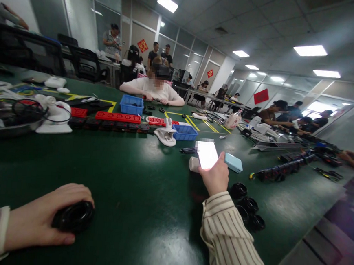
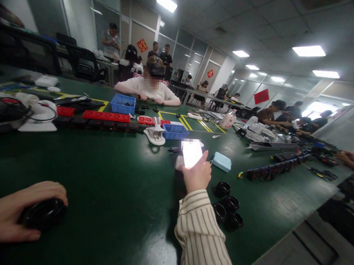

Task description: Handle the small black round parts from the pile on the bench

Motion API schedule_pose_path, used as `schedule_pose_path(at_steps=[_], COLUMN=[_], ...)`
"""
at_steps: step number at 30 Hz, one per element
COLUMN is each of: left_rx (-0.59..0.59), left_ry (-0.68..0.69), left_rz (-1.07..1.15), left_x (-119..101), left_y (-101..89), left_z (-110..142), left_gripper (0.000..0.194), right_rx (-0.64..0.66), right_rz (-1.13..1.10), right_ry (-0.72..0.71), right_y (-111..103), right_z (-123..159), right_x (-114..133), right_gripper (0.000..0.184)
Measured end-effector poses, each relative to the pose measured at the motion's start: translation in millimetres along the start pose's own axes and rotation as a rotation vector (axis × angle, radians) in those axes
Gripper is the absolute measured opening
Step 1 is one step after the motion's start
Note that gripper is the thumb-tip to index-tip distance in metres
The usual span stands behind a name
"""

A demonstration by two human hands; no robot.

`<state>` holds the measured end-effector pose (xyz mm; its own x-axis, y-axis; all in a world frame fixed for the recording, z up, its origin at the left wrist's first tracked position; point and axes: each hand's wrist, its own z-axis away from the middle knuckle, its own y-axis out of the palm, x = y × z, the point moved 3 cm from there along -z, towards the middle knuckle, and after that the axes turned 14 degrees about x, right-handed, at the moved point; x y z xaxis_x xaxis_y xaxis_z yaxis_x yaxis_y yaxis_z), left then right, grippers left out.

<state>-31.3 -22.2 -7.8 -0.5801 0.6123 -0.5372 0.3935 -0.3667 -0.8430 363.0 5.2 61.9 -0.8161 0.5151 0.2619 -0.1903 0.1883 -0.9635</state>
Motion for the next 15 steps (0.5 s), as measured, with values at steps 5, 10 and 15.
schedule_pose_path(at_steps=[5,10,15], left_rx=[0.053,0.150,0.228], left_ry=[-0.019,-0.009,0.003], left_rz=[0.061,0.066,0.041], left_x=[-6,-6,-14], left_y=[-7.7,-10.4,-16.9], left_z=[-1,-3,-7], left_gripper=[0.038,0.042,0.041], right_rx=[0.169,0.295,0.343], right_rz=[-0.023,-0.024,0.007], right_ry=[0.081,0.097,0.114], right_y=[3,10,11], right_z=[-18,-36,-49], right_x=[-3,-6,0], right_gripper=[0.101,0.103,0.116])
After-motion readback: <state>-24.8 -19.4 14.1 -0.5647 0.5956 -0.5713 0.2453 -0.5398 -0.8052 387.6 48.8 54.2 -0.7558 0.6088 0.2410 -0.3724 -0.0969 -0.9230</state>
